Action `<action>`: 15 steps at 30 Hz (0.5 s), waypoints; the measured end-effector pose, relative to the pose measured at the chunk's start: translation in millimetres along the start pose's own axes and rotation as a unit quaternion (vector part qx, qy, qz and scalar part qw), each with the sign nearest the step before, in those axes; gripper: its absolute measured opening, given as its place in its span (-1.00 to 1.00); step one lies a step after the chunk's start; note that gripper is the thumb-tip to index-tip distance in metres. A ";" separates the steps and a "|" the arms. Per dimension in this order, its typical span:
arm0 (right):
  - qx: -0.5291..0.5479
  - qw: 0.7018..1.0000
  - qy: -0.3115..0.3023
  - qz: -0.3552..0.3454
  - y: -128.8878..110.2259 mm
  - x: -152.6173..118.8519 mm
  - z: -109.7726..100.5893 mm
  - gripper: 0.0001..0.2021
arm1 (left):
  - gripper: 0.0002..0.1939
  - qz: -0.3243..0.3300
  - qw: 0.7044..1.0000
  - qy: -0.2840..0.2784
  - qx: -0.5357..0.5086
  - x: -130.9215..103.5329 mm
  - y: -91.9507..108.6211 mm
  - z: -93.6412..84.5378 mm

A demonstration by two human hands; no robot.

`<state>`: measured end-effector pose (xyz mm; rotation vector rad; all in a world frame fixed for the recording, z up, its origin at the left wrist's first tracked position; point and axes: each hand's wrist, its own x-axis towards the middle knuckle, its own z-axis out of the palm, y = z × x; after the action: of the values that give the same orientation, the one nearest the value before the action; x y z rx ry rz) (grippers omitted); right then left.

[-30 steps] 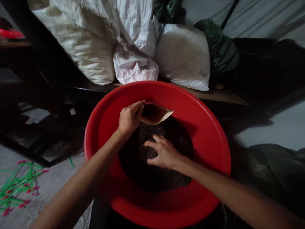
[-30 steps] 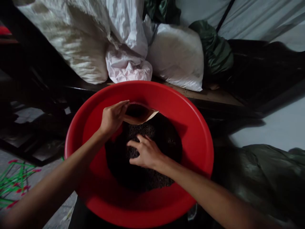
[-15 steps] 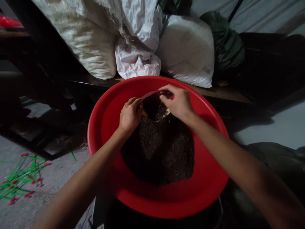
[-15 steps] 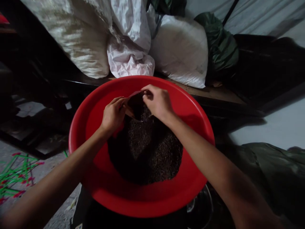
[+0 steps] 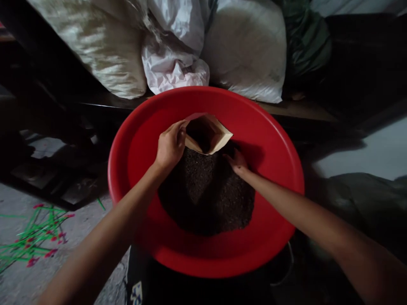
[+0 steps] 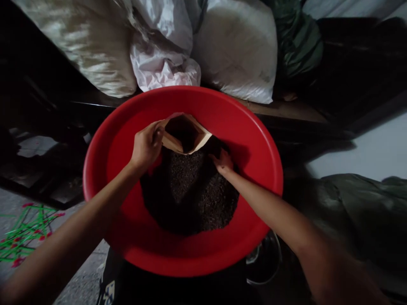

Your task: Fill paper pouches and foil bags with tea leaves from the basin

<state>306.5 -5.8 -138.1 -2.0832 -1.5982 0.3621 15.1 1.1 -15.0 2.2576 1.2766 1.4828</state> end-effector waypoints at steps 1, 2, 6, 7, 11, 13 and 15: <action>-0.016 1.000 -0.013 0.006 -3.0 -8.6 -0.2 -0.21 | -0.62 0.010 1.000 -0.001 -0.003 -1.4 0.3 1.0; -0.034 0.999 -0.027 0.006 -6.9 -17.7 -2.0 -0.17 | -0.61 0.017 1.000 -0.002 -0.004 -3.2 0.7 1.9; -0.103 0.993 -0.050 -0.032 -27.6 -52.1 -13.9 -0.13 | -0.60 0.024 1.000 0.011 -0.009 -10.6 4.9 4.4; -0.113 0.991 -0.049 -0.050 -33.1 -58.8 -16.5 -0.16 | -0.60 0.023 1.000 0.011 -0.010 -11.4 6.5 4.4; -0.138 0.975 -0.087 -0.152 -55.3 -77.3 -23.1 -0.31 | -0.58 0.009 0.999 -0.032 -0.007 -6.5 12.0 1.3; -0.144 0.958 -0.139 -0.204 -67.5 -84.2 -25.1 -0.32 | -0.56 -0.011 0.998 -0.069 -0.002 0.2 12.6 -1.3; -0.150 0.938 -0.196 -0.242 -80.5 -91.3 -27.7 -0.32 | -0.56 -0.033 0.994 -0.105 0.000 7.4 11.1 -3.7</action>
<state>227.7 -83.2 -79.8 -1.8015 -2.4675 0.3925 19.4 -1.6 -2.2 2.2767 1.2744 1.1856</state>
